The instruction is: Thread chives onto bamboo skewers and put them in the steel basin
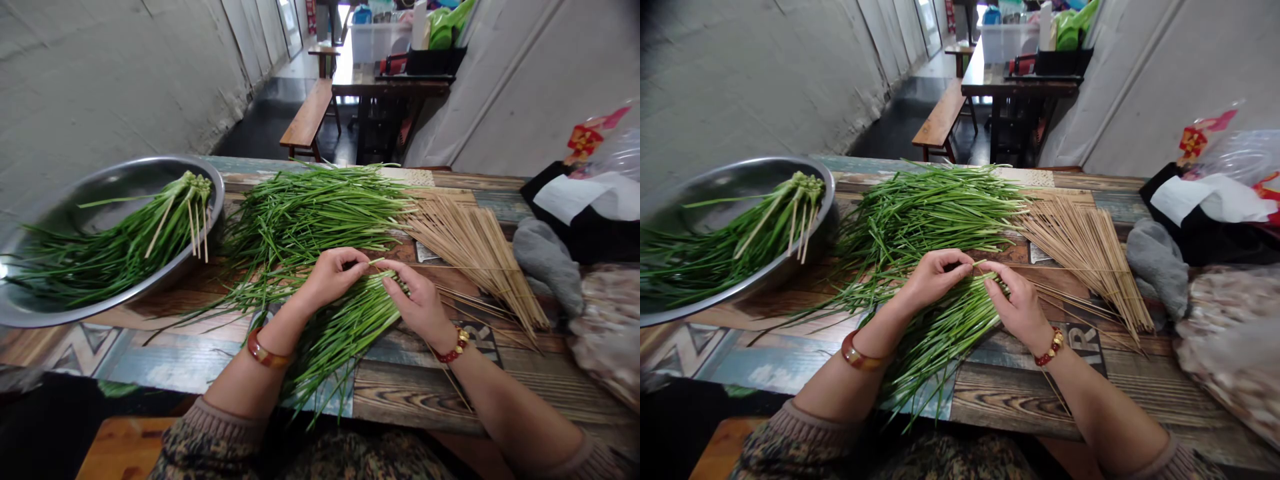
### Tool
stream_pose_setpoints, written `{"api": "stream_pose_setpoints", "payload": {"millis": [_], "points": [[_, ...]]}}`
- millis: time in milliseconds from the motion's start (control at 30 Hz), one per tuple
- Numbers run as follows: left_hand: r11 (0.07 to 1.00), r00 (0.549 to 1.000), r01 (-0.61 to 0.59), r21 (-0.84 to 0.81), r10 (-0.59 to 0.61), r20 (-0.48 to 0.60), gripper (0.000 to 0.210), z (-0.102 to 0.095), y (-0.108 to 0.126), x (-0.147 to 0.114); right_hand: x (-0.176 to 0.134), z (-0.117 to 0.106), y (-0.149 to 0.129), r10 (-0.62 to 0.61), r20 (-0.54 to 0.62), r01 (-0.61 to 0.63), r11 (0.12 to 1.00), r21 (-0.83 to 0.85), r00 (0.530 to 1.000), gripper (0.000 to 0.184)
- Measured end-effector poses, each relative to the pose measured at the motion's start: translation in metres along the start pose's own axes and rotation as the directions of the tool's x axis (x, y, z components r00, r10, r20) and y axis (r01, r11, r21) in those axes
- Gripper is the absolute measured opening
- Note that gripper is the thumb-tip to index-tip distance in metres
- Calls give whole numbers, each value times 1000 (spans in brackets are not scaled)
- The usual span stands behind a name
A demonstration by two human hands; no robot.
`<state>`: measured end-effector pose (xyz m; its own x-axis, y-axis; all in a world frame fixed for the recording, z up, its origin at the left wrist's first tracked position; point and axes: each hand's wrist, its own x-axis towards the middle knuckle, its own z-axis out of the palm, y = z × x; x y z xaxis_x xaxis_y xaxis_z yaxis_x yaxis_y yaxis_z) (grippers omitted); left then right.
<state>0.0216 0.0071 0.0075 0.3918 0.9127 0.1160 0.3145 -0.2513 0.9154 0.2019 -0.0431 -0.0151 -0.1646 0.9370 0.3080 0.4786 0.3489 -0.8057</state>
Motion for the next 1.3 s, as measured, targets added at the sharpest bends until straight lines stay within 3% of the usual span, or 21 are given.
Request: {"api": "stream_pose_setpoints", "payload": {"millis": [533, 900, 1300], "points": [[996, 998, -52, 69, 55, -35, 14, 1, 0, -2, -1, 0, 1, 19, 6, -19, 1000, -4, 1000, 25], [964, 982, -178, 197, 188, -34, 14, 4, -6, -2, 0, 0, 0, 25, 0, -25, 1000, -13, 1000, 24], [991, 994, -84, 108, 91, -62, 14, 4, -1, -1, 0, -1, -2, 24, 0, -24, 1000, -6, 1000, 25]]}}
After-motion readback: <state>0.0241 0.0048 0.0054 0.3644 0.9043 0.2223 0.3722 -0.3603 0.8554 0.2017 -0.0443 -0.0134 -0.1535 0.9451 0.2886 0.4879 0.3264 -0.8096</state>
